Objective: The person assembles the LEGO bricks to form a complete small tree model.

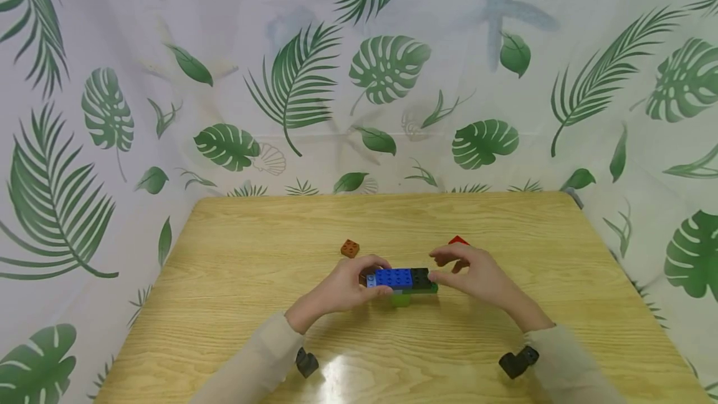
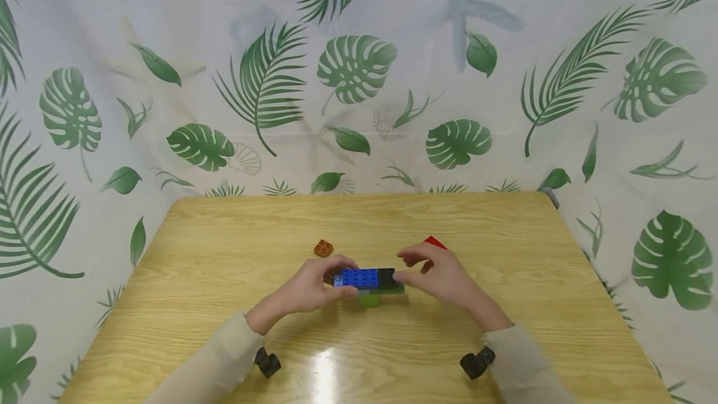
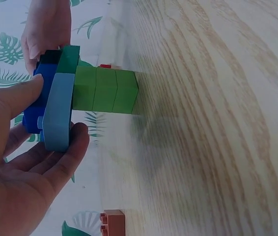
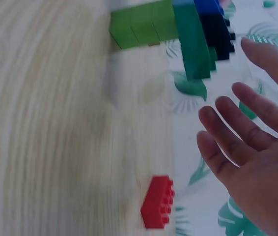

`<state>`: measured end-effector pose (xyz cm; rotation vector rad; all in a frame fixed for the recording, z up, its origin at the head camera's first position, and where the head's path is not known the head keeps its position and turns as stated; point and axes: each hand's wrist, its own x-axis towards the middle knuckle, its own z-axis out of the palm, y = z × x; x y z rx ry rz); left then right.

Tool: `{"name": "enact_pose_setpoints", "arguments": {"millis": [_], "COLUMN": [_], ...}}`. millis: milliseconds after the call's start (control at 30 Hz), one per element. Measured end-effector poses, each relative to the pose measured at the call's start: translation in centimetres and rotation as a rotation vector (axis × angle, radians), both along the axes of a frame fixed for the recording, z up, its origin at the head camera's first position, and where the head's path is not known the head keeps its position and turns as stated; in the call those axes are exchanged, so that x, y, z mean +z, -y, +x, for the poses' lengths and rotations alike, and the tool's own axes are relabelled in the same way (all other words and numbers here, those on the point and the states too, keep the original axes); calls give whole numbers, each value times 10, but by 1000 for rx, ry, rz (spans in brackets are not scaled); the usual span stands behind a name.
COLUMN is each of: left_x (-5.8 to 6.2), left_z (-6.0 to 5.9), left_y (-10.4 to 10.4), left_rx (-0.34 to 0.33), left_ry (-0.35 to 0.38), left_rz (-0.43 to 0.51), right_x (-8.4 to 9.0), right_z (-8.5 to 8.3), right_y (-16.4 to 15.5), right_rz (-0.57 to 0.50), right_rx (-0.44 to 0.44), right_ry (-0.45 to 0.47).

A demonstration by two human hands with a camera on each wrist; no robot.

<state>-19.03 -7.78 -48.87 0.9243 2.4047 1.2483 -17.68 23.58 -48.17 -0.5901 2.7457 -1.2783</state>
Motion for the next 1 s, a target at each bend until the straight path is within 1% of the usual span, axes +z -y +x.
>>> {"name": "enact_pose_setpoints", "arguments": {"millis": [167,233,367,533,667,833,1000], "left_x": [-1,-1,-2,-2,-2,-1,0], "left_z": [0,-1,-1,-1,-1,0,1], "left_y": [1,1,1,1,1,1,1], "left_rx": [0,-2,-6,-11,-15,-14,-10], "left_ry": [-4,-9,-18,-31,-38,-36,-29], "left_rz": [1,4,4,4,10,6,2], "right_x": [-2,-6,-15,-23,-29,-36,-42], "right_z": [-8,-11,-16,-17,-18,-21,-23], "right_y": [-18,-25,-38,-49,-55,-60,-62], "right_rz": [38,63,80,71,58,76,78], "right_rx": [-108,-150,-205,-230,-244,-268,-273], "right_ry": [-19,-33,-54,-72,-67,-51,-43]}}
